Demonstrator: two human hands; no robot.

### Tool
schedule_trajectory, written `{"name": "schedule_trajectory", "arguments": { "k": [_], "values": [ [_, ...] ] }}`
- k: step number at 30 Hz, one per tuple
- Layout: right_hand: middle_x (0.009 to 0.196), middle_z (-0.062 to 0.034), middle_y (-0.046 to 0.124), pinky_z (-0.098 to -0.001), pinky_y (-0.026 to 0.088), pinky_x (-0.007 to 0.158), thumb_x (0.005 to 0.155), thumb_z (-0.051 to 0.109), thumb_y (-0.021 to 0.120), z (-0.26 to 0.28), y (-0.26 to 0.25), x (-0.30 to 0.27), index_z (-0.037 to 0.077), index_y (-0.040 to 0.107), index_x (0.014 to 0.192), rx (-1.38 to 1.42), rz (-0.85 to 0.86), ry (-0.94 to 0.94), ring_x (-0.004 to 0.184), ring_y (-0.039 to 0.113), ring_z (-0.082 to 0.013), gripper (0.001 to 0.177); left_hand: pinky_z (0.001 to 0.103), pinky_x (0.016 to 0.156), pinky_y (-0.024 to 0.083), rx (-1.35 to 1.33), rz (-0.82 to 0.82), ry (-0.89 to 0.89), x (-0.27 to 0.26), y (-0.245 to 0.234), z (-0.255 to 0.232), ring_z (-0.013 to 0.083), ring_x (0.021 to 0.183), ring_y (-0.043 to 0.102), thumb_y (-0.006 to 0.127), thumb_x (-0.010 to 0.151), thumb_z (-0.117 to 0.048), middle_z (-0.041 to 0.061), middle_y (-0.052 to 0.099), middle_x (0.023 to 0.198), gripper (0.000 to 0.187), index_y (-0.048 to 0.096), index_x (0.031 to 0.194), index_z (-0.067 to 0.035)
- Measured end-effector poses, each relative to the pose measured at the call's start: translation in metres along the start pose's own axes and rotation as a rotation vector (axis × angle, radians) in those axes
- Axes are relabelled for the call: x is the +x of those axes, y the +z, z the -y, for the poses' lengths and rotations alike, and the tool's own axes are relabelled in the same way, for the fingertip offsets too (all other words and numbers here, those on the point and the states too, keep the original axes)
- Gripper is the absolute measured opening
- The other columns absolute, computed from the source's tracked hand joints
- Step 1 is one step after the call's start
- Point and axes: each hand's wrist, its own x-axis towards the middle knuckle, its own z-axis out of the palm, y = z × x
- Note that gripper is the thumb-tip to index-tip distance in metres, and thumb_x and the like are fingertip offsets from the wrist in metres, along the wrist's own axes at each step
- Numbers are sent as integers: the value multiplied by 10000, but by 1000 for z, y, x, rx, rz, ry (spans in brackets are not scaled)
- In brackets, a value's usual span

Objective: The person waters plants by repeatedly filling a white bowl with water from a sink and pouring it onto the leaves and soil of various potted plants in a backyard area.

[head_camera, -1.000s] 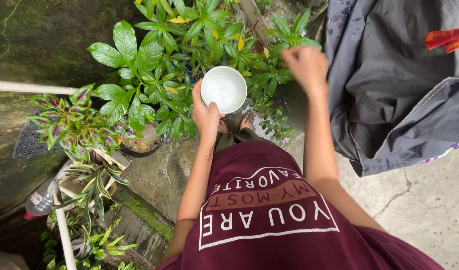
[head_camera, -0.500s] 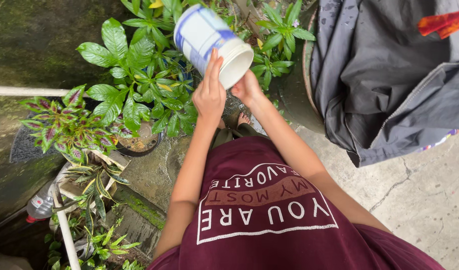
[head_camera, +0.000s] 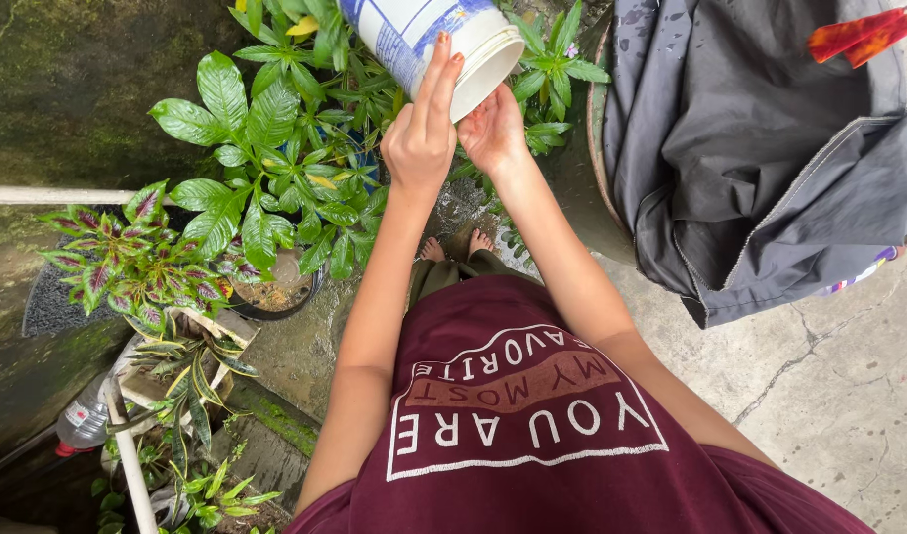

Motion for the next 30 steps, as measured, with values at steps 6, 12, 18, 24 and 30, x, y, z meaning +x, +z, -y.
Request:
{"name": "schedule_trajectory", "arguments": {
  "k": [6,12,18,24,30],
  "values": [
    [1252,-86,680,-354,617,891,1056,463,368,-8,20,2,90,535,1387,48,-41,18,1075,693,-195,526,200,576,523,63,-31,72,1,0,-3,74,618,567,717,956,-41,-68,583,1469,479,597,1412,-129],
    [1240,-121,681,-366,610,909,1085,394,440,-15,10,7,39,543,1381,59,-65,30,1060,694,-218,473,183,574,522,108,-40,128,-3,-4,1,73,617,538,721,953,-36,-73,605,1456,482,608,1405,-157],
    [715,20,620,-240,384,365,1135,211,558,-9,15,-3,65,646,954,134,328,141,440,504,-66,249,222,687,599,-147,-57,-328,-7,0,-6,131,1071,765,528,941,93,-32,576,1516,598,532,1479,-167],
    [634,-8,537,-315,354,473,1026,246,591,74,-14,-9,117,640,771,-1450,90,-180,484,460,-145,290,392,1229,446,-545,-75,-730,-17,-35,8,288,1544,465,429,870,176,105,449,1618,741,397,1557,-100],
    [649,-185,591,-459,456,644,1103,427,461,86,-61,-3,21,660,706,-1800,-352,-628,591,552,-301,602,327,1055,653,-765,-78,-917,-44,-59,15,322,1488,539,403,858,197,153,435,1623,785,391,1589,-88]
  ]
}}
